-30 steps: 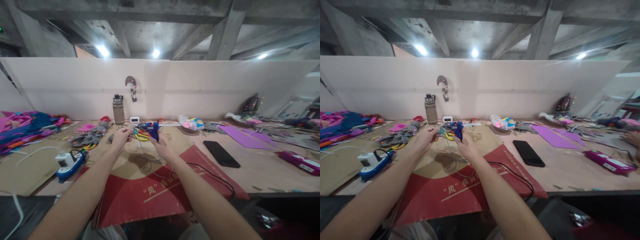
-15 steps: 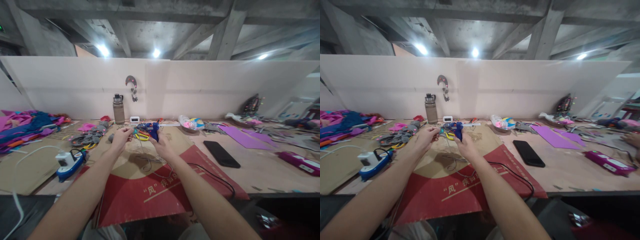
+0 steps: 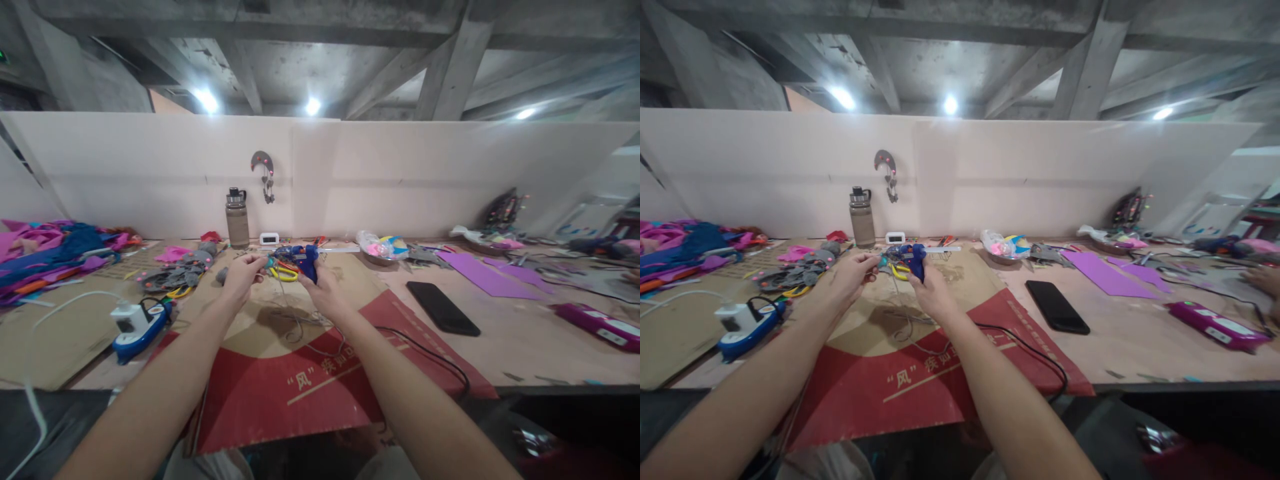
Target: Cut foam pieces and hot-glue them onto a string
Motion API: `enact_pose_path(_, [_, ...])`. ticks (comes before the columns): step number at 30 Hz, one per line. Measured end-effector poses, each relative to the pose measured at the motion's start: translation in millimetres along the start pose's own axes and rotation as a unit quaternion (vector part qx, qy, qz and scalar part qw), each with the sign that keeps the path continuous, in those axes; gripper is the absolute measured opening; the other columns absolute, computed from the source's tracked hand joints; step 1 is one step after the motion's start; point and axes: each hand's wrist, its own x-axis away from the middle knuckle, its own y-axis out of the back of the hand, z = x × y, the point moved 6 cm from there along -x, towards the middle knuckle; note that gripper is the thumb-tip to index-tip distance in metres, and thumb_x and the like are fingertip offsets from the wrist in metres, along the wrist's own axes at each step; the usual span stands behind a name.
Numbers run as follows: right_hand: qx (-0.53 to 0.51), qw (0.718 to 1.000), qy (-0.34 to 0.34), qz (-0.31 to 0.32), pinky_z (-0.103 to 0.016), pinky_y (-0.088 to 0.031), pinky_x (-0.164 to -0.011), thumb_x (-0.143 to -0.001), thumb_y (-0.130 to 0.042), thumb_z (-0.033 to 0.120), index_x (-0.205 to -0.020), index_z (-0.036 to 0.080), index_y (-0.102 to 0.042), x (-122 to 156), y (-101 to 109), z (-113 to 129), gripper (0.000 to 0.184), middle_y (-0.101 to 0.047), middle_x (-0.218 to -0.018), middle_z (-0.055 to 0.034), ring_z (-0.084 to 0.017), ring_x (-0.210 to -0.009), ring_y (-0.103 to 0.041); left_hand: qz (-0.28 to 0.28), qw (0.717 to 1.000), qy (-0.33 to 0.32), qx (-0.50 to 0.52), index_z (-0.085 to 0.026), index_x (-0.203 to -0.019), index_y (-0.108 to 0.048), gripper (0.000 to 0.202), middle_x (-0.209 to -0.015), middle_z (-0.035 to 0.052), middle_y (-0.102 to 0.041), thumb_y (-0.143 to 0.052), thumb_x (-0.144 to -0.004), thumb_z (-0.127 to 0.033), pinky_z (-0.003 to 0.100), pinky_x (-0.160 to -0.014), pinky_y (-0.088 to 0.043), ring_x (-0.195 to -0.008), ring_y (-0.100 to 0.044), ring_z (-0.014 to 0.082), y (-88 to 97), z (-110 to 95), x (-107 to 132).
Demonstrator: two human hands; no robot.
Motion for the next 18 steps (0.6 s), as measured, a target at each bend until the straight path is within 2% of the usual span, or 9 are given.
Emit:
enact_pose_path(4, [0.036, 0.999, -0.006, 0.006, -0.034, -0.043, -0.08, -0.081, -0.049, 0.027, -0.115, 0.017, -0.049, 1, 1, 2, 0.035, -0.062, -0.1, -0.0096, -0.021, -0.089, -0.057, -0.001, 0.999, -0.017, -0.029, -0.012, -0.068, -0.059, 0.027, -0.055, -0.0027, -0.051, -0.07, -0.058, -0.035, 0.017, -0.041, -0.032, -0.046, -0.045, 0.0062, 1.4, -1, 0])
enact_pose_path(7, [0.063, 0.998, 0.0, 0.009, -0.035, -0.043, -0.083, -0.082, -0.048, 0.025, -0.114, 0.015, -0.049, 2, 2, 7, 0.034, -0.061, -0.104, -0.0126, -0.023, -0.095, -0.056, -0.006, 0.994, -0.048, -0.102, -0.013, -0.071, -0.061, 0.025, -0.053, -0.0023, -0.052, -0.065, -0.063, -0.036, 0.018, -0.041, -0.033, -0.044, -0.044, 0.0069, 2.8, -6, 0])
enact_pose_path(13, [0.121, 0.993, 0.0, 0.013, -0.035, -0.044, -0.079, -0.082, -0.048, 0.026, -0.114, 0.014, -0.049, 4, 4, 13, 0.034, -0.063, -0.101, -0.0146, -0.024, -0.091, -0.058, -0.029, 0.956, -0.121, -0.265, -0.015, -0.074, -0.066, 0.022, -0.055, -0.0025, -0.055, -0.058, -0.069, -0.035, 0.02, -0.043, -0.033, -0.043, -0.043, 0.0075, 3.2, -19, 6])
enact_pose_path(15, [0.136, 0.991, 0.0, 0.009, -0.034, -0.044, -0.077, -0.082, -0.048, 0.027, -0.114, 0.014, -0.049, 4, 5, 12, 0.034, -0.064, -0.097, -0.0142, -0.024, -0.087, -0.059, -0.034, 0.953, -0.126, -0.275, -0.015, -0.074, -0.066, 0.022, -0.053, -0.0028, -0.055, -0.058, -0.068, -0.035, 0.02, -0.043, -0.033, -0.043, -0.042, 0.0078, 3.4, -21, 6])
enact_pose_path(18, [0.129, 0.991, -0.027, -0.027, -0.032, -0.045, -0.074, -0.082, -0.048, 0.031, -0.114, 0.015, -0.05, 1, 12, 3, 0.036, -0.065, -0.092, -0.0121, -0.023, -0.082, -0.06, -0.029, 0.967, -0.096, -0.233, -0.014, -0.075, -0.065, 0.023, -0.051, -0.0033, -0.054, -0.059, -0.067, -0.035, 0.02, -0.042, -0.032, -0.042, -0.043, 0.0081, 4.7, -15, 4])
